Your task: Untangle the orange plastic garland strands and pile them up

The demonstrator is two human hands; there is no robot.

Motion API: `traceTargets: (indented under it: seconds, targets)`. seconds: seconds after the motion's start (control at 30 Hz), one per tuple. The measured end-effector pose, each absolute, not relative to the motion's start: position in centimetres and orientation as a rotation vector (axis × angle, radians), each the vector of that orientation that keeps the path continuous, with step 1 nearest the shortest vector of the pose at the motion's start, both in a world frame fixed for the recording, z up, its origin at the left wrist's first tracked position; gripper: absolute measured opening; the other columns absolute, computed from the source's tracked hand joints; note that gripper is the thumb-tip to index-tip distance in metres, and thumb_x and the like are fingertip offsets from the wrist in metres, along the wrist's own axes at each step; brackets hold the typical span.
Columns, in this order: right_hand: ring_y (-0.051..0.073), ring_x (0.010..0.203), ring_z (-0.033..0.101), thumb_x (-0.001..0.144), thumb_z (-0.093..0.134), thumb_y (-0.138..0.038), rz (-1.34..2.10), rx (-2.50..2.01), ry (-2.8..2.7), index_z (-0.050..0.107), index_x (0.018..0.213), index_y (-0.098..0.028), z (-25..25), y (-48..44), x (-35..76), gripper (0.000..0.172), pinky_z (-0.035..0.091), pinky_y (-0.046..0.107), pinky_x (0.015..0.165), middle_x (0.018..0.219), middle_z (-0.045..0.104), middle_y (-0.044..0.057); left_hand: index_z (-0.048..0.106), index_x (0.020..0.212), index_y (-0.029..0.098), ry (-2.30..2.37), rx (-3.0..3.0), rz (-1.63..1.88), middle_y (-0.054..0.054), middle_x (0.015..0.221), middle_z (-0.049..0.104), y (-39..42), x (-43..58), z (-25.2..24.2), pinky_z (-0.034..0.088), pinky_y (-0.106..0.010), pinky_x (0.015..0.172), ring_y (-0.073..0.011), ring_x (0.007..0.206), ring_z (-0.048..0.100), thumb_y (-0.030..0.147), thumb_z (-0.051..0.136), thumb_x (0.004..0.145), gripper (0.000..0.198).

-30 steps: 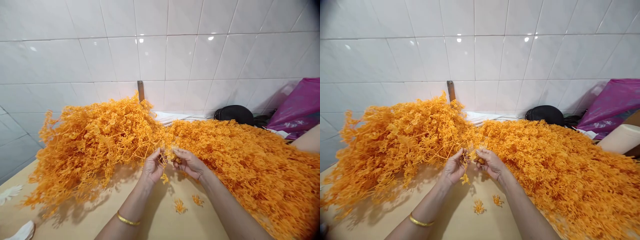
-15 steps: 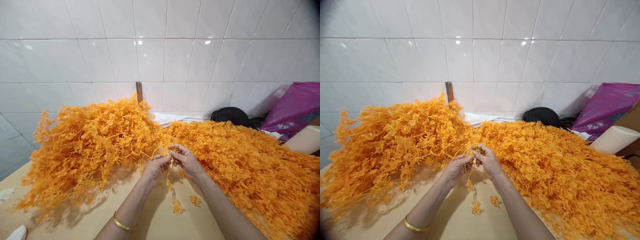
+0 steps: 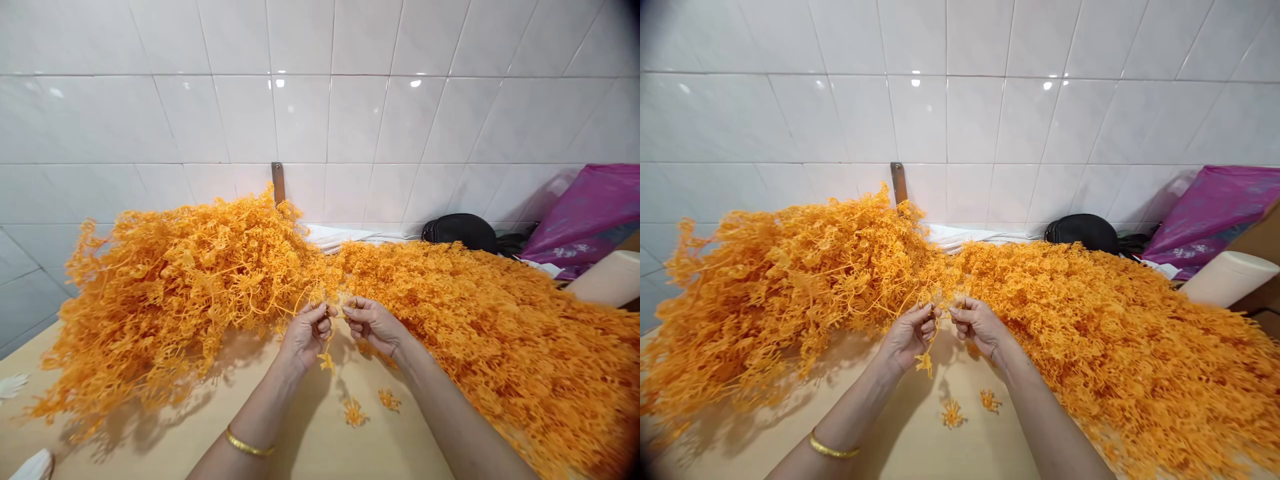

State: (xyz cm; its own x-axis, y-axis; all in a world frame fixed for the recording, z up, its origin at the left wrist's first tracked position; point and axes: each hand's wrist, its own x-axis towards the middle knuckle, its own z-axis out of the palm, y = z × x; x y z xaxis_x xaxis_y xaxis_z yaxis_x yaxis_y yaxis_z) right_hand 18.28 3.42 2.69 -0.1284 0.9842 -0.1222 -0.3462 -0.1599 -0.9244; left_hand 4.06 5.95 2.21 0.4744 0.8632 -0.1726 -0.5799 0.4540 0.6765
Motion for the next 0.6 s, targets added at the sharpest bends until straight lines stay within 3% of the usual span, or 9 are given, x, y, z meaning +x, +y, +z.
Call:
traceTargets:
  seconds: [0.13,0.33,0.47,0.6]
  targets:
    - [0.003,0.039,0.033,0.058,0.068,-0.031,1.416,-0.977,-1.017,0.049,0.066,-0.016,2.4,3.6,17.6,0.025,0.028,0.019,0.04,0.05,0.043,-0.007,0.042,0.067,0.015,0.553,0.581,0.916,0.004,0.054,0.048,5.8,4.2,2.1,0.019,-0.013,0.037,-0.0004,0.035,0.026,0.017,0.057,0.067,0.015]
    - [0.005,0.038,0.031,0.06,0.062,-0.035,0.805,-1.23,-0.8,0.042,0.059,-0.019,2.0,4.4,19.9,0.026,0.025,0.019,0.036,0.047,0.04,-0.007,0.042,0.063,0.015,0.736,0.636,0.751,0.006,0.043,0.04,5.2,4.5,1.9,0.01,-0.015,0.034,-0.001,0.033,0.018,0.018,0.055,0.066,0.014]
    - [0.005,0.036,0.033,0.059,0.062,-0.029,0.906,-1.259,-0.797,0.044,0.068,-0.02,2.4,4.4,20.9,0.022,0.028,0.019,0.035,0.049,0.045,-0.006,0.043,0.062,0.015,0.812,0.699,0.778,0.006,0.043,0.044,5.0,4.7,1.6,0.011,-0.015,0.035,-0.0008,0.033,0.02,0.018,0.057,0.062,0.015]
    - [0.004,0.038,0.036,0.058,0.065,-0.028,1.313,-1.182,-0.913,0.049,0.078,-0.018,2.5,4.0,19.6,0.028,0.031,0.019,0.037,0.054,0.051,-0.004,0.04,0.056,0.016,0.895,0.802,0.895,0.004,0.043,0.047,5.1,4.7,1.5,0.015,-0.016,0.036,-0.0018,0.033,0.026,0.019,0.059,0.058,0.019]
